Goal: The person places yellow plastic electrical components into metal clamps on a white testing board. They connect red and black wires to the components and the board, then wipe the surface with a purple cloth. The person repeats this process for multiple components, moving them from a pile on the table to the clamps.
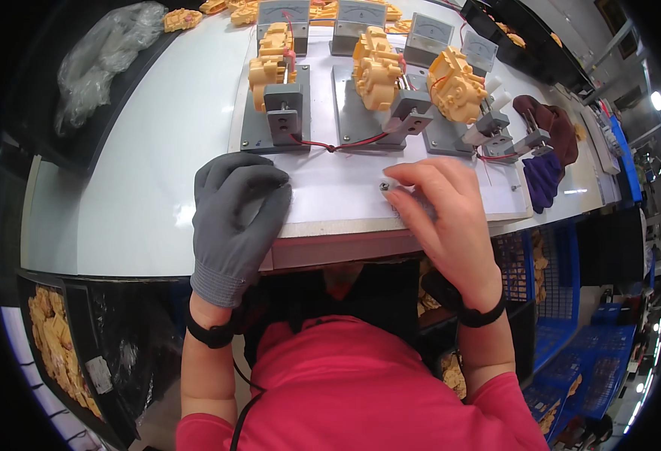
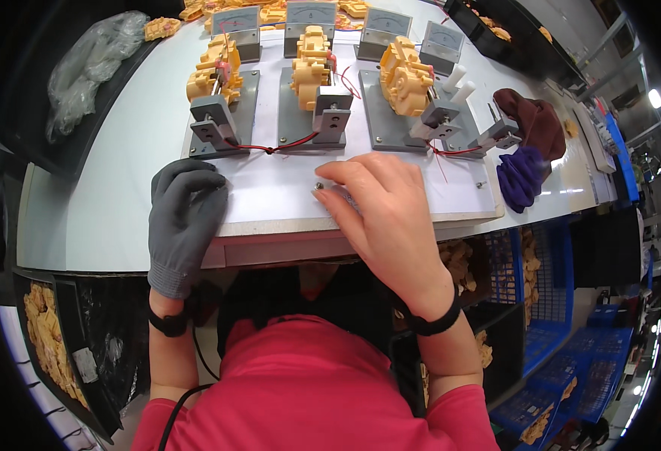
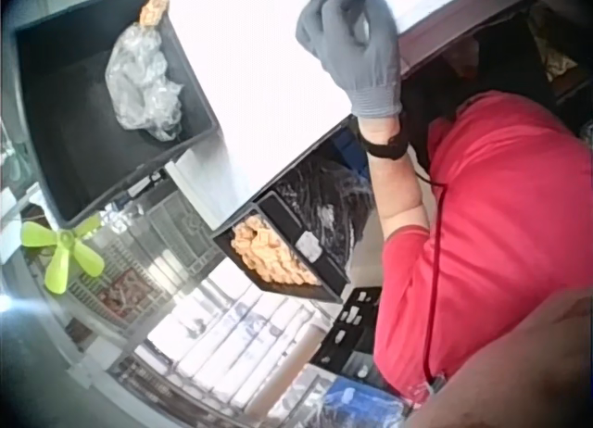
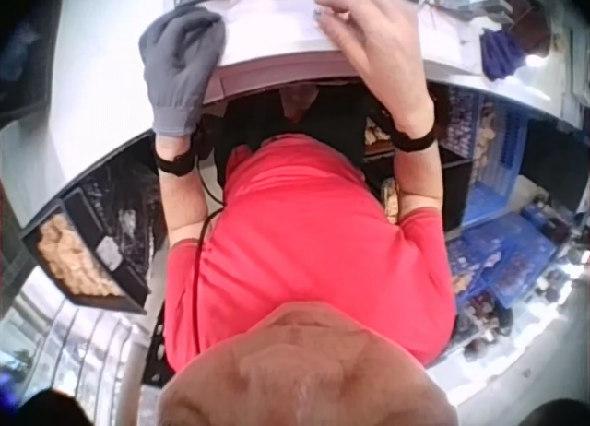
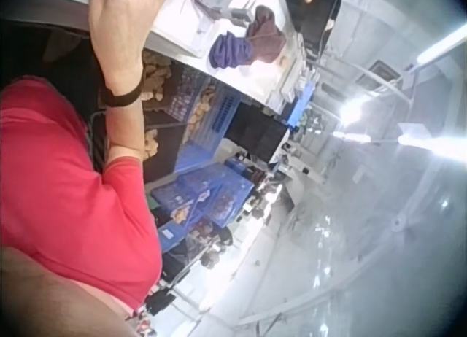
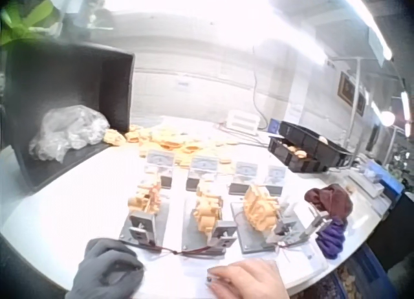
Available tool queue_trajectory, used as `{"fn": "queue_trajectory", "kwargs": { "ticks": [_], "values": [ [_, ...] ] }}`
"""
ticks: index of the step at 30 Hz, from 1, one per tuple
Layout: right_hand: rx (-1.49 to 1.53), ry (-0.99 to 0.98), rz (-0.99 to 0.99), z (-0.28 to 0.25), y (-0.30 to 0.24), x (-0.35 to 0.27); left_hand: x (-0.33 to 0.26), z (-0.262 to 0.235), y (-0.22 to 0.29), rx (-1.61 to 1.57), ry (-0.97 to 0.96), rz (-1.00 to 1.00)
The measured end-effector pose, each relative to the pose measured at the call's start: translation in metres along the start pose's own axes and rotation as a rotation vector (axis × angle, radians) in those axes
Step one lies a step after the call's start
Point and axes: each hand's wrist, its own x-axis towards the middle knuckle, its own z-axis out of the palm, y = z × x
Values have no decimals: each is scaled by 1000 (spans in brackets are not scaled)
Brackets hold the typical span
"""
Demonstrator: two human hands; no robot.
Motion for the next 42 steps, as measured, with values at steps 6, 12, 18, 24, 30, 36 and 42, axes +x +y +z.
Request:
{"fn": "queue_trajectory", "kwargs": {
  "ticks": [6,12,18,24,30,36,42],
  "values": [
    [23,29,-22,14,10,3,0,1,4,-68,11,-7],
    [26,127,140,-23,13,-12,-2,0,4,-7,-5,-19],
    [-32,65,314,-60,49,-39,-1,1,6,-58,3,-47],
    [-35,47,331,-40,45,-33,-1,0,5,-44,-22,-62],
    [-30,0,337,-40,52,-28,1,-3,8,9,-35,-58],
    [-27,94,165,-34,35,-19,0,-2,10,50,-61,-89],
    [254,19,-76,-3,14,13,-3,-9,14,29,-109,-192]
  ]
}}
